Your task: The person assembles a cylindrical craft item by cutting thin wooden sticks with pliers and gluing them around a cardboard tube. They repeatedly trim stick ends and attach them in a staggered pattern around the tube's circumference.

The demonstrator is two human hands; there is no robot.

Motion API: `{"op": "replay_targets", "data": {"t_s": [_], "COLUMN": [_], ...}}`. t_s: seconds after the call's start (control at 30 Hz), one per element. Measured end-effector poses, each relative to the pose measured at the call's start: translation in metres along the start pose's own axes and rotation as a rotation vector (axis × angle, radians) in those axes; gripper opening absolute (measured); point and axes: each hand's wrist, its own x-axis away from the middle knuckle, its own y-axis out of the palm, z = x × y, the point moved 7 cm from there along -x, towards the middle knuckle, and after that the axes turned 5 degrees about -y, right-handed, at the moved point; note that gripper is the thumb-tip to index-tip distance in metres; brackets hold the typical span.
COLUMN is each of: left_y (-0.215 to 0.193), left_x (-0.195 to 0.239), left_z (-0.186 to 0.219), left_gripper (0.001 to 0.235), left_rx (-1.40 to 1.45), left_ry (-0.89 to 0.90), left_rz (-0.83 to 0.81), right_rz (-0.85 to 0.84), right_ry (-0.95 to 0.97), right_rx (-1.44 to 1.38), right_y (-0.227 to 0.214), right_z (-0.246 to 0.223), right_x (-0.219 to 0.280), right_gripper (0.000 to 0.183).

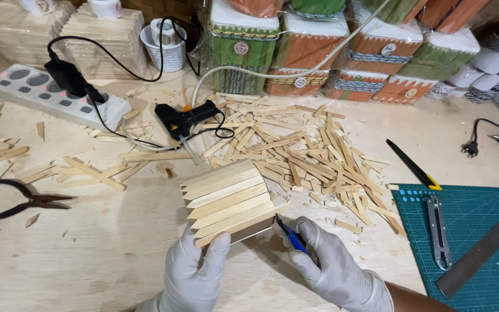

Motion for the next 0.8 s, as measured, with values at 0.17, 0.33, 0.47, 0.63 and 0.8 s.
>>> {"op": "replay_targets", "data": {"t_s": [0.17, 0.33, 0.47, 0.63, 0.8], "left_y": [0.002, 0.004, 0.003, 0.005, 0.004], "left_x": [-0.004, -0.005, -0.004, -0.005, -0.002], "left_z": [0.003, 0.005, 0.005, 0.006, 0.002], "left_gripper": [0.04, 0.042, 0.04, 0.04, 0.04], "left_rx": [0.013, 0.047, 0.053, 0.12, 0.105], "left_ry": [-0.054, -0.047, -0.031, -0.092, -0.063], "left_rz": [-0.024, -0.049, -0.039, -0.047, -0.04], "right_rz": [0.044, 0.041, 0.038, 0.026, 0.07], "right_ry": [-0.006, 0.016, 0.035, 0.107, 0.043], "right_rx": [0.118, 0.17, 0.1, 0.035, 0.149], "right_y": [0.003, 0.006, 0.007, 0.01, 0.007], "right_z": [0.012, 0.014, 0.015, 0.023, 0.024], "right_x": [0.006, 0.004, 0.005, 0.007, 0.007], "right_gripper": [0.067, 0.069, 0.064, 0.056, 0.047]}}
